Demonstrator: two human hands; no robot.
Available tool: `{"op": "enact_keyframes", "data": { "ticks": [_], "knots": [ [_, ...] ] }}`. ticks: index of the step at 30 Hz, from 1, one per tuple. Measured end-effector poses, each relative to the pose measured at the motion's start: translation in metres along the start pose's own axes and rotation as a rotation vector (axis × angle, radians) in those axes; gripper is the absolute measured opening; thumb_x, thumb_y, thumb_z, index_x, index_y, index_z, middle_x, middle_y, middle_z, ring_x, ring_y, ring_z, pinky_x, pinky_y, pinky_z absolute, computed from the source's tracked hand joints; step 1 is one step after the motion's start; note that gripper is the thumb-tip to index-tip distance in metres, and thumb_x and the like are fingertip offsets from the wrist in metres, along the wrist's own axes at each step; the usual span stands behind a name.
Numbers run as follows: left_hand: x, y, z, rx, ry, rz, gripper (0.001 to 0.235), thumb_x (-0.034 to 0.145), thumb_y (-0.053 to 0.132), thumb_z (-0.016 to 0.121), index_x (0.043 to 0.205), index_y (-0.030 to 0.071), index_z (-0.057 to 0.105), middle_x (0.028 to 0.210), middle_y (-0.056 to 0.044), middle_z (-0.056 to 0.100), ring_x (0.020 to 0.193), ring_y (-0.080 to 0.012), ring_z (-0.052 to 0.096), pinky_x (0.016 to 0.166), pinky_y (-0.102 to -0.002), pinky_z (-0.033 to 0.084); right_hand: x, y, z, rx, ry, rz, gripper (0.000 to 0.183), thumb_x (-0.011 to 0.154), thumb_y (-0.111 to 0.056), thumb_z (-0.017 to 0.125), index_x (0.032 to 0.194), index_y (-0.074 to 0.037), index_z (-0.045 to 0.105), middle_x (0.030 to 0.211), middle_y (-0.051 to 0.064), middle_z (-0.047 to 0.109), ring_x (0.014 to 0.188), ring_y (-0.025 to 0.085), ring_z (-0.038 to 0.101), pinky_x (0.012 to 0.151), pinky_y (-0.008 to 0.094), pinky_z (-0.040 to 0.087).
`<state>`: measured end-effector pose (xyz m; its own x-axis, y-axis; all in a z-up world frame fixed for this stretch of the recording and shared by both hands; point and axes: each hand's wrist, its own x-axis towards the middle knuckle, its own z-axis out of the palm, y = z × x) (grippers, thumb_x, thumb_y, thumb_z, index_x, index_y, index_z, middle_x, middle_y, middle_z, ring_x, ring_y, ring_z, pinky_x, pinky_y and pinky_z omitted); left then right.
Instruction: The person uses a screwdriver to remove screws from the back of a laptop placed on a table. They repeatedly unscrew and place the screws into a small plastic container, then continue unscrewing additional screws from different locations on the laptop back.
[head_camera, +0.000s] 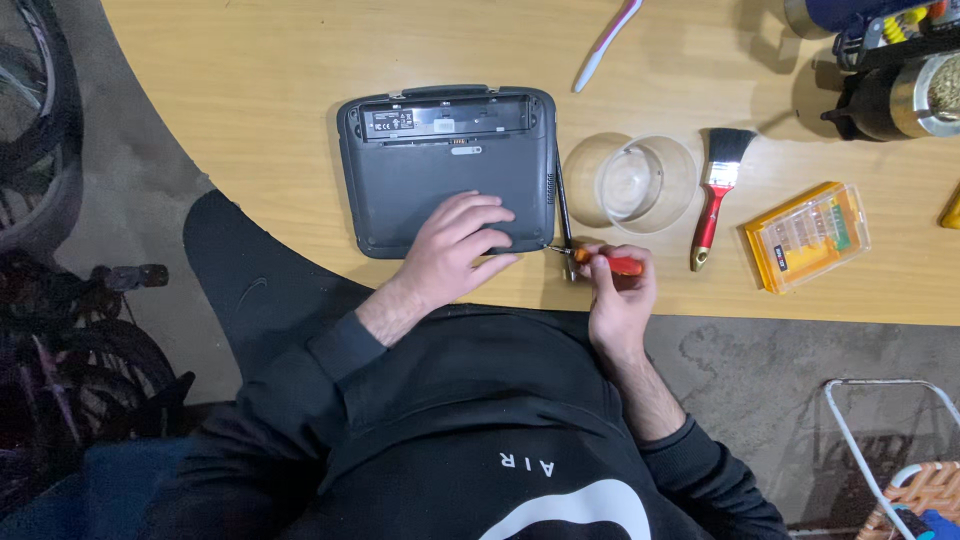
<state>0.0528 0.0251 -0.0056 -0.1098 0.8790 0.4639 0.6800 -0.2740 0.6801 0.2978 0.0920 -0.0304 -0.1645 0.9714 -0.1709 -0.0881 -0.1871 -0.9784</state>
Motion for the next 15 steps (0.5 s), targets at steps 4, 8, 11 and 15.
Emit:
{"op": "enact_keyframes", "data": {
  "ticks": [4, 8, 11, 15],
  "knots": [
    [0.007, -0.001, 0.008, 0.041, -0.018, 0.080, 0.020, 0.092, 0.027, 0.079, 0.098, 0.010, 0.071, 0.120, -0.008, 0.070, 0.122, -0.0300, 0.065, 0.111, -0.050, 0.046, 0.003, 0.006, -0.001, -0.003, -0.031, -0.023, 0.016, 0.101, 0.008, 0.063, 0.109, 0.000, 0.051, 0.107, 0.024, 0.070, 0.097, 0.027, 0.072, 0.081, 0.037, 0.064],
    [0.008, 0.001, 0.009, 0.129, -0.070, 0.157, 0.012, 0.094, 0.021, 0.076, 0.098, 0.012, 0.070, 0.121, -0.006, 0.069, 0.124, -0.0282, 0.062, 0.111, -0.051, 0.044, 0.004, 0.015, -0.006, 0.020, -0.032, -0.001, 0.017, 0.100, 0.009, 0.062, 0.108, 0.001, 0.050, 0.106, 0.026, 0.069, 0.098, 0.029, 0.072, 0.081, 0.040, 0.064],
    [0.007, 0.004, 0.010, 0.175, -0.077, 0.178, 0.008, 0.095, 0.019, 0.074, 0.100, 0.014, 0.071, 0.123, -0.006, 0.069, 0.124, -0.0281, 0.061, 0.111, -0.051, 0.045, 0.006, 0.018, -0.008, 0.033, -0.036, 0.001, 0.018, 0.100, 0.010, 0.062, 0.109, 0.001, 0.049, 0.106, 0.028, 0.068, 0.098, 0.030, 0.072, 0.081, 0.041, 0.064],
    [0.002, 0.000, 0.015, 0.253, -0.101, 0.191, 0.008, 0.098, 0.020, 0.071, 0.105, 0.019, 0.072, 0.125, -0.003, 0.067, 0.126, -0.0270, 0.060, 0.112, -0.051, 0.044, 0.006, 0.018, -0.008, 0.042, -0.040, 0.014, 0.018, 0.100, 0.010, 0.062, 0.109, 0.001, 0.049, 0.106, 0.028, 0.068, 0.098, 0.031, 0.072, 0.081, 0.042, 0.064]
  ]
}}
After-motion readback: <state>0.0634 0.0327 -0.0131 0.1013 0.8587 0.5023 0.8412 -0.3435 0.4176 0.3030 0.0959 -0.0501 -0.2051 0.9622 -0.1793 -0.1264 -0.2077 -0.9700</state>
